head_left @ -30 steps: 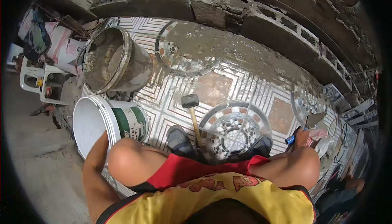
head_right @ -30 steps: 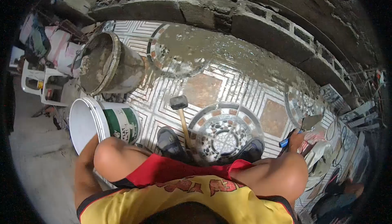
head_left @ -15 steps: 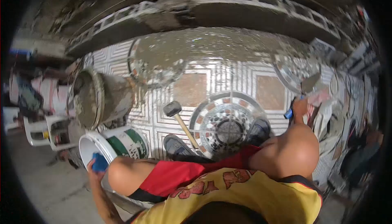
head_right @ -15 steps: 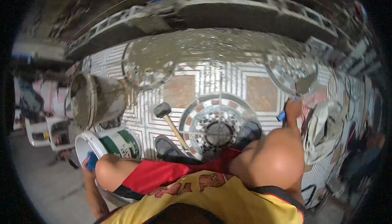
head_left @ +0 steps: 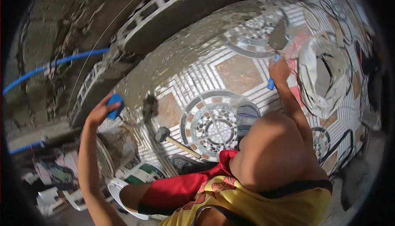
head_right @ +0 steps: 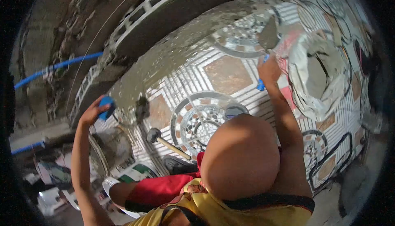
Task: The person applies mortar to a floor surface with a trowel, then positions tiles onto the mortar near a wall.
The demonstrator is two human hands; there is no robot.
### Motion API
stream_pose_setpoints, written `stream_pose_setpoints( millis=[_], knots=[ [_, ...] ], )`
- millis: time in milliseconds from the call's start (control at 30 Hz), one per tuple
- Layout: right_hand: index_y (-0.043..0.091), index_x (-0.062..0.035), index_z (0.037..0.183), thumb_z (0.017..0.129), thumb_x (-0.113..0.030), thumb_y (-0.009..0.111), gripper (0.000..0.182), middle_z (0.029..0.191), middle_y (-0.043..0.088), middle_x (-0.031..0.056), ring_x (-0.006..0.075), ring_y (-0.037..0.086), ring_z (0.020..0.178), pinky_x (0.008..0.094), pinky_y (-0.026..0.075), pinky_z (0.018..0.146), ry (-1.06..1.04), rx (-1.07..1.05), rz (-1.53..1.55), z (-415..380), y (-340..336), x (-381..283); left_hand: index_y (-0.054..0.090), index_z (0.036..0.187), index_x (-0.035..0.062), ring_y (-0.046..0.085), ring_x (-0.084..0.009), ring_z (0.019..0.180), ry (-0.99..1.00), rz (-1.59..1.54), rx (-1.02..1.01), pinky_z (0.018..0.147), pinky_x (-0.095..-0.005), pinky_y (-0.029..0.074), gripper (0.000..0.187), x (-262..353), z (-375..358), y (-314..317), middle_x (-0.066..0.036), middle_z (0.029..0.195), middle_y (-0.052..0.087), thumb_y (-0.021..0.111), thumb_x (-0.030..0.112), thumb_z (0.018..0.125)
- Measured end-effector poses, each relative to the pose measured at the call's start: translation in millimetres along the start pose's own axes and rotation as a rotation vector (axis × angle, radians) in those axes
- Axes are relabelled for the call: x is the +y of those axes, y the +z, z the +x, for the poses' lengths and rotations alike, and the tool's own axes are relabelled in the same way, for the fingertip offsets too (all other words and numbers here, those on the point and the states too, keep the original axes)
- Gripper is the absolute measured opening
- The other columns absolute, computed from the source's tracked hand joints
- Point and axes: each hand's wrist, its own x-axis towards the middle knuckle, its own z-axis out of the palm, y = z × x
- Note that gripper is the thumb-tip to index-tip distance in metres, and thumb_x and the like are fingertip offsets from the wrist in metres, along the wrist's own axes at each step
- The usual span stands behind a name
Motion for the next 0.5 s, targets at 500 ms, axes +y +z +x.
stream_pose_setpoints(
  millis=[500],
  knots=[
    [0.045, -0.003, 0.118, 0.083, -0.027, 0.055, 0.043, 0.096, 0.06, 0.0271, 0.0427, 0.06, 0.085, 0.0497, 0.048, 0.075, -0.029, -0.034, 0.148, 4, -18, 4, 0.044, 0.131, 0.0126, 0.056, -0.0204, 0.096, 0.485, -0.461, -0.079, 0.078, -0.0368, 0.048, 0.045, 292, 263, 286, -0.008, 0.115, 0.056, 0.057, 0.023, 0.089]
  ],
)
